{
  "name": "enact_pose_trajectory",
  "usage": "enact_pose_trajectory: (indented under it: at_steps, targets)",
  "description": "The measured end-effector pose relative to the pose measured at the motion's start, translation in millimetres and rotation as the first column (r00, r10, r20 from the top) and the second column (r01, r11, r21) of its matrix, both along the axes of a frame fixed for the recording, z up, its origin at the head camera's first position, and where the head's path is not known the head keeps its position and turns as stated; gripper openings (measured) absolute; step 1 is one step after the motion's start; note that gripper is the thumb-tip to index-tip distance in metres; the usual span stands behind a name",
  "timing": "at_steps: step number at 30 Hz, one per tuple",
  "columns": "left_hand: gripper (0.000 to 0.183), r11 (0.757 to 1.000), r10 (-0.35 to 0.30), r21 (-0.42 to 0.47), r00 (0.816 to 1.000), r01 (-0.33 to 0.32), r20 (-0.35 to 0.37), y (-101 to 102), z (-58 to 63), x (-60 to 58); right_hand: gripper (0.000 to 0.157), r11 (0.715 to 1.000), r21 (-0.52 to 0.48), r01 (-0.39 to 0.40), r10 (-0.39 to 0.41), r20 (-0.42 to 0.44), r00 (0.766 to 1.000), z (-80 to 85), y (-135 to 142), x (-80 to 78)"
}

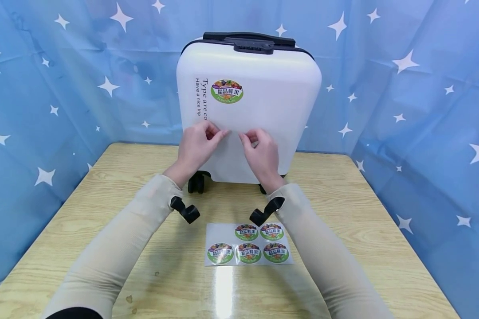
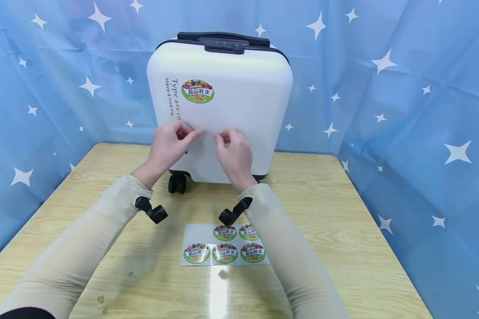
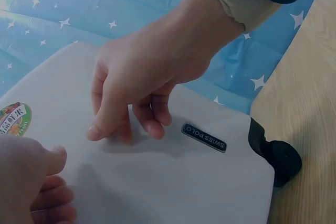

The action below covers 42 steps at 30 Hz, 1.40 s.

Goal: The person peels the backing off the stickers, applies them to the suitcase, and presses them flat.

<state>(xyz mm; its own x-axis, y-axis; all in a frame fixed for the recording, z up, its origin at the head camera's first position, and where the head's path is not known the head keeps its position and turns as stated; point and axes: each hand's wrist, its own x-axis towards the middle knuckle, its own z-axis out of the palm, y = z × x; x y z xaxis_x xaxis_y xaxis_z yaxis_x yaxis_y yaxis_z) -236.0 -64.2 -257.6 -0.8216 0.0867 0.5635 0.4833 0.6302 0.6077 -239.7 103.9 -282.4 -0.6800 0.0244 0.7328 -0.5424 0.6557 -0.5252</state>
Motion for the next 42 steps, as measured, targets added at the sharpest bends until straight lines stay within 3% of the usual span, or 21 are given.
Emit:
enact_pose_trajectory:
  at_steps: [8,15,29,42]
  targets:
    - [0.018,0.996,-0.075,-0.054,0.997,0.076,0.018,-0.1,-13.9,2.8,0.015,1.000,-0.001,-0.021,0.021,-0.012,1.000,-12.2,7.2,4.8]
    - [0.015,0.991,-0.123,-0.038,0.991,0.126,0.060,1.4,-26.1,10.5,0.015,0.999,0.015,-0.038,0.038,-0.008,0.999,-21.8,9.4,11.0]
    - [0.016,0.987,-0.159,0.018,0.981,0.158,0.108,6.4,-45.3,24.3,0.013,0.997,0.050,-0.066,0.062,0.063,0.996,-44.0,14.0,28.1]
    - [0.023,0.983,-0.178,0.062,0.971,0.170,0.158,8.6,-65.4,30.1,0.012,0.998,-0.019,-0.063,0.064,0.064,0.996,-56.0,22.5,42.1]
